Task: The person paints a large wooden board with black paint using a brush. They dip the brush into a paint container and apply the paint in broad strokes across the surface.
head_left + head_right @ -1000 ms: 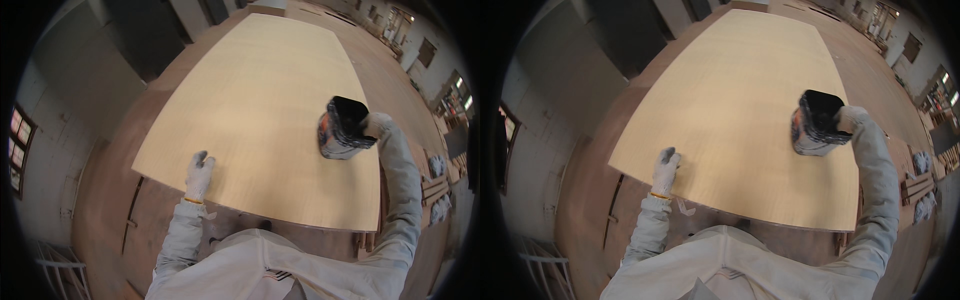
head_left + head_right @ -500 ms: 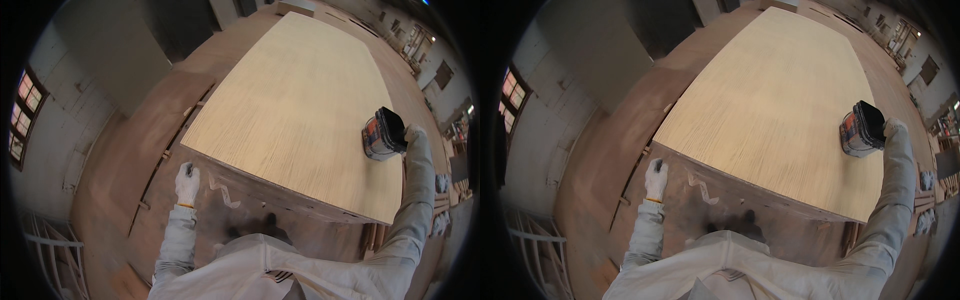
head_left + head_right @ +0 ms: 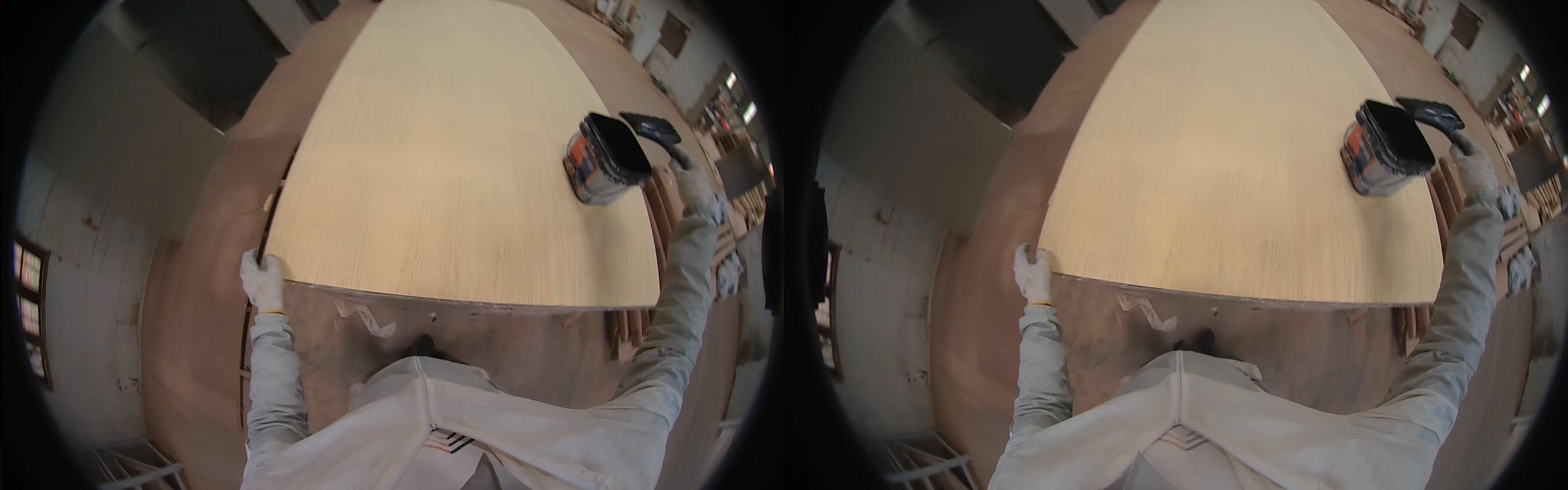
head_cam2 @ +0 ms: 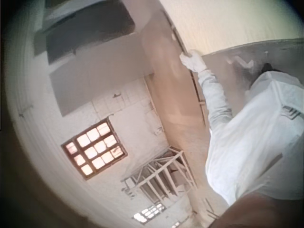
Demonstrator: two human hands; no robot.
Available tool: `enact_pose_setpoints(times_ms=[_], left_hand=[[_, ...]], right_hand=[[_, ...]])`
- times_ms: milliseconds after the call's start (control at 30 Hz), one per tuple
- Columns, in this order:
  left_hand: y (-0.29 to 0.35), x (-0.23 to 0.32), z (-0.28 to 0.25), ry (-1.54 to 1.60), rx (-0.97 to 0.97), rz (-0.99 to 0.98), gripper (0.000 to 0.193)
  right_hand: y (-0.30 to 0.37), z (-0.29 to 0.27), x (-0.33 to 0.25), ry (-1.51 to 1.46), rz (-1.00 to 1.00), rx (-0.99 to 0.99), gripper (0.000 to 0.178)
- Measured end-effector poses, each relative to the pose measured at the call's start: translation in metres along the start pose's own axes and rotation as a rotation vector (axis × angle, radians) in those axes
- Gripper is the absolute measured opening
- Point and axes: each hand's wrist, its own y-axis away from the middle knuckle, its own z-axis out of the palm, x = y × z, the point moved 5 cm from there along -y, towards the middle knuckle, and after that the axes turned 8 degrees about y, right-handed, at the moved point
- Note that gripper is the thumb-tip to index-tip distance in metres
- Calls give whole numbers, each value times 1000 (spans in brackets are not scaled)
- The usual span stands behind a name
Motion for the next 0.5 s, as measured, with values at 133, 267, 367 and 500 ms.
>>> enact_pose_setpoints(times_ms=[133, 267, 367, 500], left_hand=[[-23, -50, 6, 93, -44, -121, 49], [-14, -19, 28, -126, -90, -198, 50], [-22, -29, 32, -100, -125, -169, 48], [-38, -46, 31, 56, -248, -112, 35]], right_hand=[[77, 27, -15, -319, -18, -123, 42], [191, 71, -43, -293, 28, -442, 44], [252, 111, -65, -235, 35, -498, 45], [275, 153, -113, -274, -29, -595, 46]])
